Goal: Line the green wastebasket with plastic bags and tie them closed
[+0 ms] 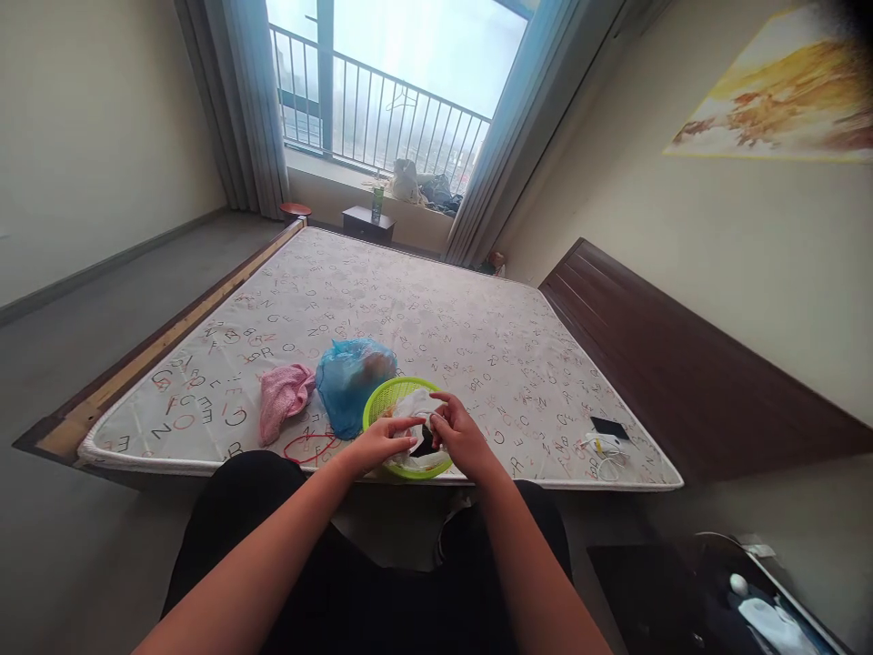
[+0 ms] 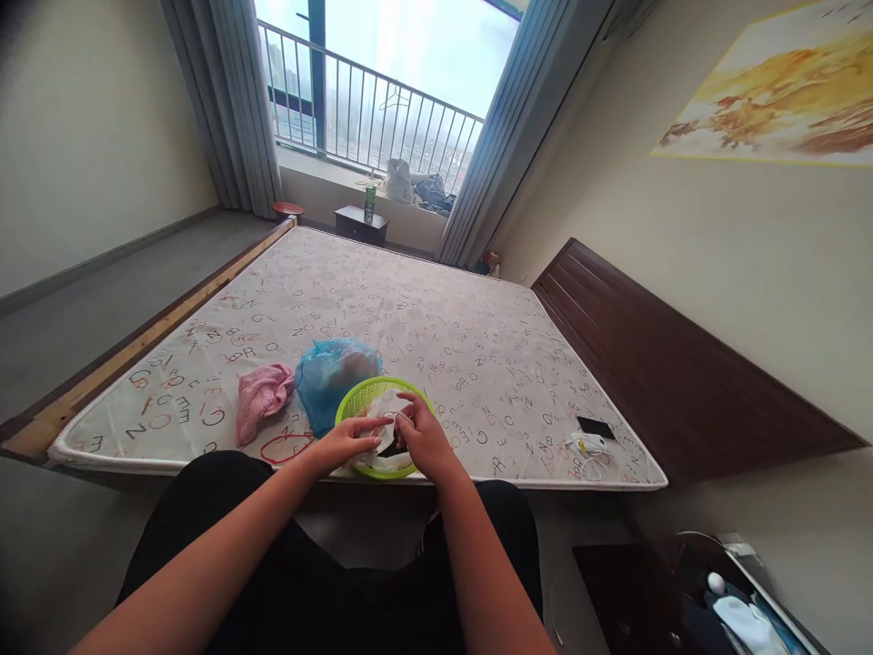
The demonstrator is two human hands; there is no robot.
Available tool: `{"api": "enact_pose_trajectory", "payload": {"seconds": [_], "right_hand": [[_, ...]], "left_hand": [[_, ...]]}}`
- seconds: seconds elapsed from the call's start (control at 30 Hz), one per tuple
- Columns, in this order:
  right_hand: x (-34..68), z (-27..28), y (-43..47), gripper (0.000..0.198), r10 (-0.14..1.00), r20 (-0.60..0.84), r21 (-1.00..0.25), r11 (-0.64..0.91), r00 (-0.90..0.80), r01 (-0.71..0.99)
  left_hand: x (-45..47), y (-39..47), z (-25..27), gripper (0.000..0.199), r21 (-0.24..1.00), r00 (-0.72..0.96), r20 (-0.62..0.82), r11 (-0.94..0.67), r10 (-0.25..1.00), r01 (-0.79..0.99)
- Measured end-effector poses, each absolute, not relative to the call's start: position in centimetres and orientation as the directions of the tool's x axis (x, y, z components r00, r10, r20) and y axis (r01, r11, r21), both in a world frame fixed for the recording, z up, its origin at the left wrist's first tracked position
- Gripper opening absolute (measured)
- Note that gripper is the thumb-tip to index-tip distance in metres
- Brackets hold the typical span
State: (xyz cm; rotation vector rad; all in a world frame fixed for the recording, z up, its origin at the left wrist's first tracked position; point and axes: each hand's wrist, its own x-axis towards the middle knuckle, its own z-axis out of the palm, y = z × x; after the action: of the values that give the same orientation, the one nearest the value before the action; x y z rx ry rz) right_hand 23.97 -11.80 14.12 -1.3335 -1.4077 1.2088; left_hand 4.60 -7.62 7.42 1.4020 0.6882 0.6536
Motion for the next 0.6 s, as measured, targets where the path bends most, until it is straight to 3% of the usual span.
{"api": "enact_pose_trajectory", "payload": {"seconds": [0.1, 0.2, 0.37, 0.47, 0.53, 0.6], "right_hand": [[22.3, 14.4, -12.3, 0.031, 0.990, 0.108, -0.930, 0.135, -0.095, 0.342], [20.6, 14.7, -12.8, 0.031, 0.972, 0.190, -0.876, 0.232, -0.140, 0.423], [20.4, 15.8, -13.3, 0.024, 0.972, 0.220, -0.829, 0.232, -0.084, 0.509], [21.0, 16.4, -13.3, 0.016, 0.968, 0.200, -0.774, 0.250, -0.151, 0.581], [21.1, 16.5, -13.1, 0.014, 0.959, 0.230, -0.754, 0.285, -0.169, 0.592], [20.9, 16.5, -12.8, 0.012, 0.944, 0.297, -0.750, 0.324, -0.144, 0.576]], "left_hand": [[5.1, -7.7, 7.0, 0.066, 0.994, 0.564, 0.016, 0.046, 0.826, -0.097], [5.7, -7.8, 6.8, 0.055, 0.974, 0.418, 0.079, 0.020, 0.905, -0.226], [5.4, -7.4, 7.0, 0.038, 0.899, 0.310, -0.033, 0.164, 0.950, -0.407], [5.0, -7.1, 7.3, 0.044, 0.893, 0.249, 0.002, 0.110, 0.968, -0.435], [5.0, -7.1, 7.3, 0.052, 0.919, 0.296, 0.040, 0.081, 0.954, -0.386], [5.4, -7.5, 7.2, 0.045, 0.947, 0.406, 0.064, 0.073, 0.912, -0.312]]}}
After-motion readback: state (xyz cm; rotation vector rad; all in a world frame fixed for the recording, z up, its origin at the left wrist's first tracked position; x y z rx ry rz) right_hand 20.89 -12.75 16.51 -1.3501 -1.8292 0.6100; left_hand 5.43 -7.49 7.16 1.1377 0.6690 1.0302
